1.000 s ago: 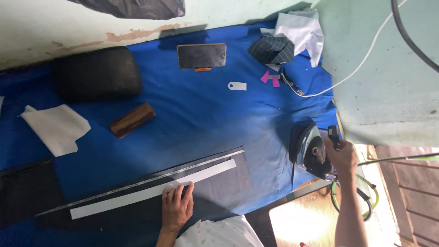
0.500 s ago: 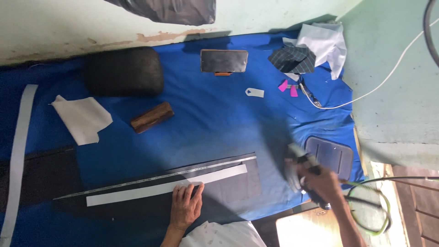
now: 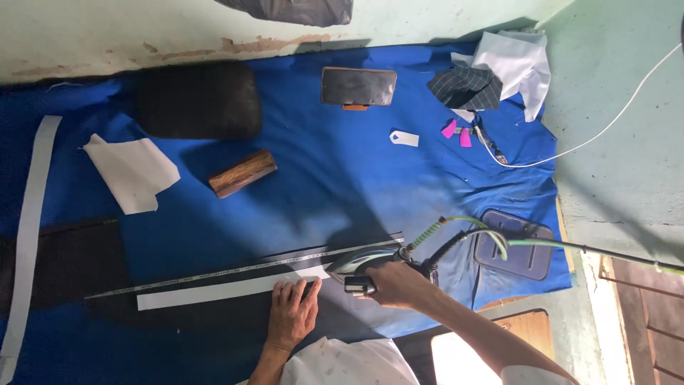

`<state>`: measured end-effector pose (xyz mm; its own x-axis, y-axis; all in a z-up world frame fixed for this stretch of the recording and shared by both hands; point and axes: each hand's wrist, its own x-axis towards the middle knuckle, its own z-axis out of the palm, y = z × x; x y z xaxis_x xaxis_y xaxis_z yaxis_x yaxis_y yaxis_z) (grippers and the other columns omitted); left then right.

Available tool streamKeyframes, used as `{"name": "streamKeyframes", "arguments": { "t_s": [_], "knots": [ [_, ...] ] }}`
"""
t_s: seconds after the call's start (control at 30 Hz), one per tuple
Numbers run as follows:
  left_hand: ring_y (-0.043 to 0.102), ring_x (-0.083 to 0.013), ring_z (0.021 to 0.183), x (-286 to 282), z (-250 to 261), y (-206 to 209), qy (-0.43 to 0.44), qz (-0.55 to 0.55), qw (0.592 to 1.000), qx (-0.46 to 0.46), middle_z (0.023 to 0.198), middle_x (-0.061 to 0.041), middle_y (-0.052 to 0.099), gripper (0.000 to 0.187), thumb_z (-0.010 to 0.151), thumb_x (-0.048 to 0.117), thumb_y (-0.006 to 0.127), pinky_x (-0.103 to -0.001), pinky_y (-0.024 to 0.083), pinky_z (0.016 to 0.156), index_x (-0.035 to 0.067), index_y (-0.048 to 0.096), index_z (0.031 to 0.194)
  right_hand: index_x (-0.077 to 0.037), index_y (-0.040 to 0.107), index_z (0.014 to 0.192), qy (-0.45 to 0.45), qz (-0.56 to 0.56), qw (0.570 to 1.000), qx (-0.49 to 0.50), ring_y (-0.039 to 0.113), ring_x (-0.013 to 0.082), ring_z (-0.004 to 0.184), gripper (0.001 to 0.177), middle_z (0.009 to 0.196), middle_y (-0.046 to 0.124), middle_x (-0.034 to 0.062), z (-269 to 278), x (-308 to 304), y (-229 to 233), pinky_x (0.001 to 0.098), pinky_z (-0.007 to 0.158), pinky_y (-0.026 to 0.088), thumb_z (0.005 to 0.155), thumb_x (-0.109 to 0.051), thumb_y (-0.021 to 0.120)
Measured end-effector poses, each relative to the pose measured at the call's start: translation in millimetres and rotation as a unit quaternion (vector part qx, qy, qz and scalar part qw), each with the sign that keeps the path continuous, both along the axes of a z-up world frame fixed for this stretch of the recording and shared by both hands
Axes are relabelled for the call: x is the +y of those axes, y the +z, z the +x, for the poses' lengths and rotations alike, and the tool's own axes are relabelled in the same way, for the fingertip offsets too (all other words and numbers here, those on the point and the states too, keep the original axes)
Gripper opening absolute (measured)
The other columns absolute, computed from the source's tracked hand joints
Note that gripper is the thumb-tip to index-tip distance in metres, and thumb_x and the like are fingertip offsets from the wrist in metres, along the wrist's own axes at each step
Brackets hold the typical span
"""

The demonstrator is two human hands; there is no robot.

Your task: The person irons a long white strip of fabric placed on a blue work surface. They use a steam iron and a wooden block to press the fabric, moving the iron back and forth along the strip. The person also handles a dark fabric piece and a white cloth during the process.

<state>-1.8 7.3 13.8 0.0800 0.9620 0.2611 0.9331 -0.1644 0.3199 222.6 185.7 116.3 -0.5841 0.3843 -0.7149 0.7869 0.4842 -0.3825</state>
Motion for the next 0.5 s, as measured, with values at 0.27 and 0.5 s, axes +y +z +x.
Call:
{"name": "streamKeyframes", "arguments": {
  "t_s": [0.27, 0.5],
  "knots": [
    [0.055, -0.0306, 0.102, -14, -6, -7, 0.023, 0.003, 1.0, 0.003, 0.121, -0.008, 0.06, 0.038, 0.097, 0.025, 0.057, -0.06, 0.044, 0.101, 0.019, 0.067, 0.133, -0.011, 0.066, 0.104, 0.014, -0.008, 0.999, -0.044, 0.068, 0.0338, 0.065, 0.023, 0.073, 0.069, 0.0115, -5, 2, 1, 0.0453, 0.051, 0.053, 0.084, -0.019, 0.058],
    [0.06, -0.03, 0.118, -56, -44, -18, 0.169, -0.001, 0.985, 0.045, 0.129, -0.01, 0.06, 0.044, 0.091, 0.027, 0.066, -0.069, 0.043, 0.104, 0.025, 0.067, 0.135, -0.012, 0.068, 0.1, -0.003, -0.013, 0.998, -0.069, 0.072, 0.0349, 0.076, 0.023, 0.083, 0.074, 0.012, -7, 6, 2, 0.0484, 0.059, 0.057, 0.086, -0.029, 0.063]
  ]
}}
